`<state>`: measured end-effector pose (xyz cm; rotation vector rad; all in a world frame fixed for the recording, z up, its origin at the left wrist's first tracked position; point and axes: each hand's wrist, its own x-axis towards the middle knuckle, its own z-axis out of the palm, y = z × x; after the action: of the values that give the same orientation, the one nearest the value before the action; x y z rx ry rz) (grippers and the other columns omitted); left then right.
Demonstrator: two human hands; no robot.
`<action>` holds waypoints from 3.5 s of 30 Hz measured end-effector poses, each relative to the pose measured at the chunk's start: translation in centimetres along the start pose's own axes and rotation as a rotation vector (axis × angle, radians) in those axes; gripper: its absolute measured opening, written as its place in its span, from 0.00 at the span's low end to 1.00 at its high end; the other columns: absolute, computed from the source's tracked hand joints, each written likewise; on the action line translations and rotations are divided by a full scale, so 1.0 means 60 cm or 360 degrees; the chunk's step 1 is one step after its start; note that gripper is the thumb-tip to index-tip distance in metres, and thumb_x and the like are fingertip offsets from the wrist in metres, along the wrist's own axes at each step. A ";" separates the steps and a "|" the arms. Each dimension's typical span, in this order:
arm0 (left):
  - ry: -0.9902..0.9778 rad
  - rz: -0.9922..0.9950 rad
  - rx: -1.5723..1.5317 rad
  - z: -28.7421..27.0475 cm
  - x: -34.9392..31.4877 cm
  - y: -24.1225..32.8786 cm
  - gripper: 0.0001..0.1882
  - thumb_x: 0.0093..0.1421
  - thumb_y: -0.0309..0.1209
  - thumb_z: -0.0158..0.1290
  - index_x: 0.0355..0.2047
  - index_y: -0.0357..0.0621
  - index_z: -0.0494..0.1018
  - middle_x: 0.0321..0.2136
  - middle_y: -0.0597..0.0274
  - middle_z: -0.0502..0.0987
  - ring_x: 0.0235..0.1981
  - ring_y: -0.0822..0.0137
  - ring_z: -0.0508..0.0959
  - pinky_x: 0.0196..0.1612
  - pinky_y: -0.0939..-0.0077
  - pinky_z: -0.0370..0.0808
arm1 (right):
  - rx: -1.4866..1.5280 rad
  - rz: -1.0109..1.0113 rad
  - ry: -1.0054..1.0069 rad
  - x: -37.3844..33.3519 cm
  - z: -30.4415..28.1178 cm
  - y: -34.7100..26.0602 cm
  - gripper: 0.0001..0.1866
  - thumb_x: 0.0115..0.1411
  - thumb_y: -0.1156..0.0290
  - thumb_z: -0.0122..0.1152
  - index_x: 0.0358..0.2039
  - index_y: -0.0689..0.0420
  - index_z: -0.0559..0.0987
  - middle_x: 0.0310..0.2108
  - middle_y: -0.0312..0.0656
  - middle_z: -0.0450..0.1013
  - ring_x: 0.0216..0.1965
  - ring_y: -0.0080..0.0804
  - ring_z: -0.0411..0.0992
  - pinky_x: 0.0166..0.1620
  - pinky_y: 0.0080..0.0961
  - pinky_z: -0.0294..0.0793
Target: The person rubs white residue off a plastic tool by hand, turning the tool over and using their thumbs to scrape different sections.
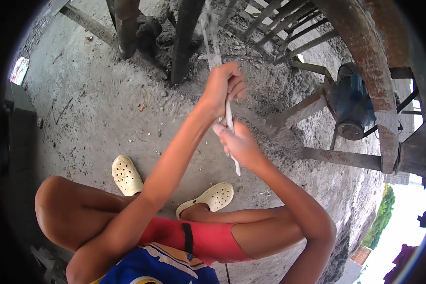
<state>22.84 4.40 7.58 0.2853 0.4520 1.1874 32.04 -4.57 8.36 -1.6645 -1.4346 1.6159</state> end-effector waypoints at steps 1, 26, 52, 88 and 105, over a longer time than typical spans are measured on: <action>0.0000 -0.0092 -0.0079 -0.001 0.002 0.011 0.15 0.45 0.26 0.41 0.08 0.51 0.49 0.05 0.72 0.46 0.06 0.77 0.47 0.12 0.79 0.47 | -0.0036 -0.0064 -0.0027 -0.002 0.009 -0.011 0.13 0.55 0.61 0.51 0.23 0.57 0.66 0.15 0.29 0.60 0.17 0.14 0.58 0.20 0.14 0.58; -0.0271 -0.0173 0.0077 0.052 -0.033 0.067 0.15 0.50 0.33 0.44 0.13 0.53 0.50 0.09 0.78 0.49 0.10 0.81 0.49 0.14 0.84 0.49 | 0.0754 -0.0351 -0.0471 -0.090 0.039 -0.074 0.19 0.48 0.66 0.53 0.11 0.56 0.54 0.09 0.31 0.53 0.11 0.16 0.49 0.14 0.16 0.46; -0.0261 0.0131 0.0152 0.004 0.108 0.068 0.09 0.49 0.28 0.40 0.13 0.46 0.58 0.09 0.70 0.57 0.12 0.75 0.59 0.16 0.79 0.57 | 0.0609 -0.0589 -0.0200 0.022 0.005 -0.079 0.16 0.52 0.66 0.44 0.10 0.54 0.58 0.06 0.31 0.54 0.08 0.17 0.50 0.13 0.15 0.47; -0.0270 0.0190 0.0233 0.024 0.011 0.076 0.12 0.49 0.26 0.38 0.12 0.49 0.51 0.08 0.75 0.50 0.10 0.79 0.49 0.14 0.82 0.48 | 0.0623 -0.0484 -0.0470 -0.029 0.039 -0.061 0.20 0.55 0.61 0.43 0.10 0.55 0.57 0.08 0.31 0.54 0.12 0.15 0.51 0.16 0.15 0.49; -0.0277 0.0216 0.0240 0.013 0.013 0.059 0.10 0.50 0.26 0.38 0.14 0.49 0.53 0.08 0.74 0.50 0.10 0.79 0.50 0.15 0.83 0.49 | 0.0591 -0.0588 -0.0460 -0.015 0.036 -0.025 0.25 0.56 0.54 0.45 0.11 0.54 0.52 0.10 0.29 0.48 0.13 0.15 0.48 0.16 0.16 0.44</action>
<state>20.52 6.40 9.68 0.5525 0.3745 1.2507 29.69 -5.51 9.53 -0.9301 -1.3646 1.8130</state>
